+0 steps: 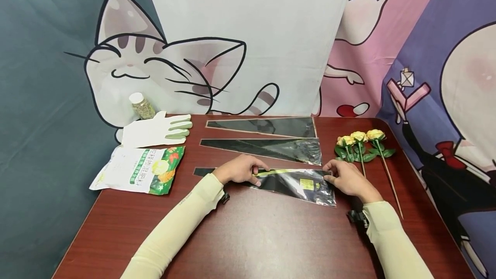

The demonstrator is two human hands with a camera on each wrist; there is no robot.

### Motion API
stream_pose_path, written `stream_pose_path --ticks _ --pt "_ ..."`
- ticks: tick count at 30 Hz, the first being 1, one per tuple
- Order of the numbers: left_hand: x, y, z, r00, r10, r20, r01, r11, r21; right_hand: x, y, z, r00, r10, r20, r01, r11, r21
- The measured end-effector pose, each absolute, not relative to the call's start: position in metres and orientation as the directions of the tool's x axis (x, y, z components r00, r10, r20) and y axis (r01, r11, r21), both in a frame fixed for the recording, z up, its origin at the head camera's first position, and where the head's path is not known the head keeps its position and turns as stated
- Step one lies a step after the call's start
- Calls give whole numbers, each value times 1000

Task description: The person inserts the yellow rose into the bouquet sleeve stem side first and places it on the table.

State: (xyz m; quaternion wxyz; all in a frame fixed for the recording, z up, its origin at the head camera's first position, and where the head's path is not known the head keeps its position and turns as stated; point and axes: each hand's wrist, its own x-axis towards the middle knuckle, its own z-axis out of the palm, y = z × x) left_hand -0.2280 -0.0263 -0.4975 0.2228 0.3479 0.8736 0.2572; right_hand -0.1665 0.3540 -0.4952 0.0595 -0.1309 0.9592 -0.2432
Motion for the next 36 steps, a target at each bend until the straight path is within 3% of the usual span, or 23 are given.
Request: stream_pose_path --ticks 5,15,22,36 --pt "-229 -26 -498 -655 726 -210 492 621 611 -164 359 -494 -960 -280 -7 -237 826 -511" --pt "-228 -26 -494 -660 720 -215 487 627 608 -153 368 -495 -936 -345 -71 -155 584 -797" --pt "-227 -25 -492 -664 716 -215 492 635 596 -145 373 -493 -918 -362 -164 -52 520 -853" --pt "-227 -24 -492 -662 720 -207 501 631 592 -139 376 -490 -915 -371 -158 -15 423 -906"
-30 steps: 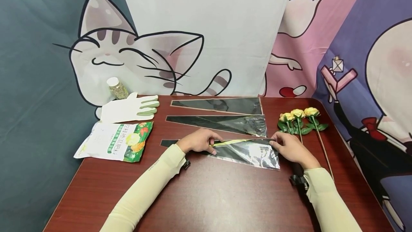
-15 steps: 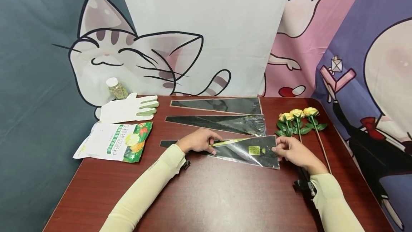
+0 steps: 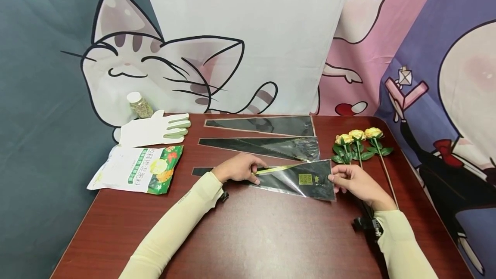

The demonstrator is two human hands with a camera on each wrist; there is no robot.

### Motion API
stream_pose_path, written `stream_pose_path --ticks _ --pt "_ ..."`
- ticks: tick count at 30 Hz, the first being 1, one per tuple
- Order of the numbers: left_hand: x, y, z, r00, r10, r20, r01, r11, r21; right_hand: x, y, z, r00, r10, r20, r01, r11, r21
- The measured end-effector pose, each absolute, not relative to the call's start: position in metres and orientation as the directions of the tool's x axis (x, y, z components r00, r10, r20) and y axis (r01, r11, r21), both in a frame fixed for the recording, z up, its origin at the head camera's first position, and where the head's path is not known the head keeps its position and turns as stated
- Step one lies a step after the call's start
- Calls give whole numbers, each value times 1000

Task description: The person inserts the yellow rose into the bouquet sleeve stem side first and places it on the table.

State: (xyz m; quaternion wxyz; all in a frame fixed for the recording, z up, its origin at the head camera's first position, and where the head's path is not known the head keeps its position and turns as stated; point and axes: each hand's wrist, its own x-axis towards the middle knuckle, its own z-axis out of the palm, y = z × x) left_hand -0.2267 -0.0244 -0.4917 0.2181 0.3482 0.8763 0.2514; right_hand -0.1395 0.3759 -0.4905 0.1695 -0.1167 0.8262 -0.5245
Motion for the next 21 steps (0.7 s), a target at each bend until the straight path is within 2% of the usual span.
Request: stream_pose_path --ticks 10,21 --pt "-225 -14 -486 -665 728 -169 522 614 592 -140 372 -483 -928 -339 -157 -9 440 -898" --pt "-214 26 -482 -614 783 -99 502 484 716 -140 371 -485 -936 -302 -182 27 455 -890"
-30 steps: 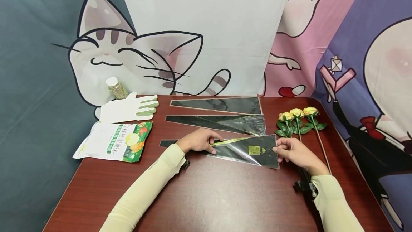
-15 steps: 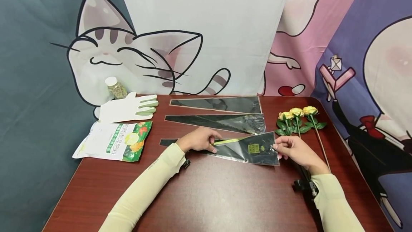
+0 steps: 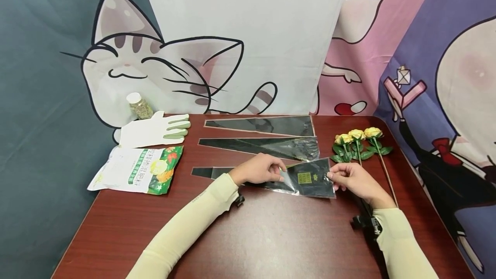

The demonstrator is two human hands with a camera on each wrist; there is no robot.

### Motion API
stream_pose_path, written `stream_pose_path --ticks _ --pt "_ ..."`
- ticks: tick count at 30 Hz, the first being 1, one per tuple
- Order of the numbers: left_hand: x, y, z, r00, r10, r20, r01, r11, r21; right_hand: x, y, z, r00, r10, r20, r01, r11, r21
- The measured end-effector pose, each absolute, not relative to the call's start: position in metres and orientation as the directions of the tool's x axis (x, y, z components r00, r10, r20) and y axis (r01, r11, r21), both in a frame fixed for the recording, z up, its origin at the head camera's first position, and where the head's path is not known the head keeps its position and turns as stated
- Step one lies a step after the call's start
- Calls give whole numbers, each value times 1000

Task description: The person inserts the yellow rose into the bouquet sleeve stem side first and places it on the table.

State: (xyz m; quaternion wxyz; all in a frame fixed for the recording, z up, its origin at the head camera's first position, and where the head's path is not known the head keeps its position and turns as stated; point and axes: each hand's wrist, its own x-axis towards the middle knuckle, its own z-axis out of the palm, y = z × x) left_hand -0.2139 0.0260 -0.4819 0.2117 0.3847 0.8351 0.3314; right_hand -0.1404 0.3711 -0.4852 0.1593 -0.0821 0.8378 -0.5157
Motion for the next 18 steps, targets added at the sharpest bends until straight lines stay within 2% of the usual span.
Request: stream_pose_path --ticks 6,14,18 --pt "-207 50 -483 -644 762 -70 463 461 757 -140 370 -485 -932 -325 -163 2 444 -896" --pt "-199 85 -489 -681 733 -2 478 446 756 -140 368 -483 -937 -314 -155 -5 455 -891" --pt "-195 100 -496 -713 701 9 430 428 795 -140 367 -484 -939 -302 -166 10 457 -890"
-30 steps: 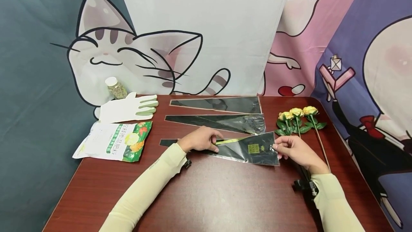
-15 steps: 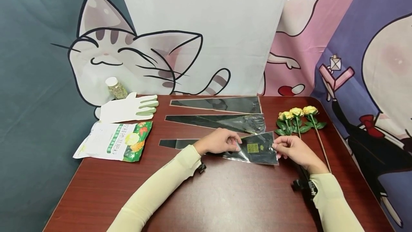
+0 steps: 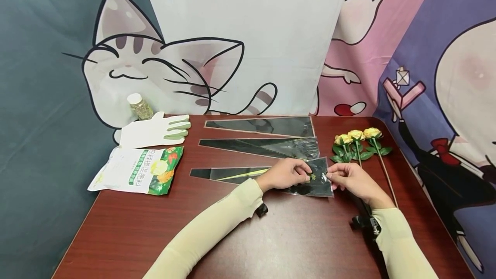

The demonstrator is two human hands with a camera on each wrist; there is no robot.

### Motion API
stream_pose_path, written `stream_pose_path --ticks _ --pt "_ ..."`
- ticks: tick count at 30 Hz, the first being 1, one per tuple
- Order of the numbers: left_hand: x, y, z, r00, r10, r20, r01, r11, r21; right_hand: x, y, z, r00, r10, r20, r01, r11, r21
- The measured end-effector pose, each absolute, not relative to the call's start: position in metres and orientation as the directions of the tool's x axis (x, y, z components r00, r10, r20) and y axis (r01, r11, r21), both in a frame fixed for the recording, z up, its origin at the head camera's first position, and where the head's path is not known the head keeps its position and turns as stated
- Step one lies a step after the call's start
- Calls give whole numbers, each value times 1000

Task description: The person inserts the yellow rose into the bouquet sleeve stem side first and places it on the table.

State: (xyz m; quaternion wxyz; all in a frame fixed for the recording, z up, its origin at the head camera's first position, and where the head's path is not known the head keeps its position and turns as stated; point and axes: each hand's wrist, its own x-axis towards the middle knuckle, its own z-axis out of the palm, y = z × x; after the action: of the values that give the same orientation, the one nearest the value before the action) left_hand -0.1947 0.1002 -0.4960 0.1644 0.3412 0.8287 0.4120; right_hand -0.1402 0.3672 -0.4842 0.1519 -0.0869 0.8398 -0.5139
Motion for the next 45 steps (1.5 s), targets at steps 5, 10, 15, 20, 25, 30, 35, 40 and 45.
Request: stream_pose_path --ticks 5,10,15,20,25,30,35,40,45 --pt "-187 114 -503 -752 656 -69 219 346 912 -139 368 -486 -939 -279 -202 50 469 -882" --pt "-183 122 -508 -766 627 -144 20 246 969 -139 365 -485 -941 -243 -236 87 500 -862" --pt "-182 127 -513 -775 608 -174 -55 209 976 -139 360 -485 -948 -227 -224 80 511 -856" --pt "-181 130 -516 -776 596 -205 -104 199 974 -139 355 -489 -956 -213 -200 63 519 -853" --pt "-180 131 -515 -796 553 -245 -149 213 966 -140 350 -492 -959 -213 -188 52 519 -853" --pt "-181 130 -510 -806 521 -281 -176 242 954 -142 343 -494 -959 -223 -176 36 519 -854" --pt "-180 131 -508 -819 493 -292 -186 254 949 -143 337 -495 -959 -238 -155 10 515 -857" --pt "-179 132 -508 -828 475 -300 -214 226 950 -142 334 -494 -958 -248 -143 1 495 -869" --pt "-181 133 -509 -817 487 -309 -239 202 950 -141 334 -494 -957 -246 -156 19 483 -876"
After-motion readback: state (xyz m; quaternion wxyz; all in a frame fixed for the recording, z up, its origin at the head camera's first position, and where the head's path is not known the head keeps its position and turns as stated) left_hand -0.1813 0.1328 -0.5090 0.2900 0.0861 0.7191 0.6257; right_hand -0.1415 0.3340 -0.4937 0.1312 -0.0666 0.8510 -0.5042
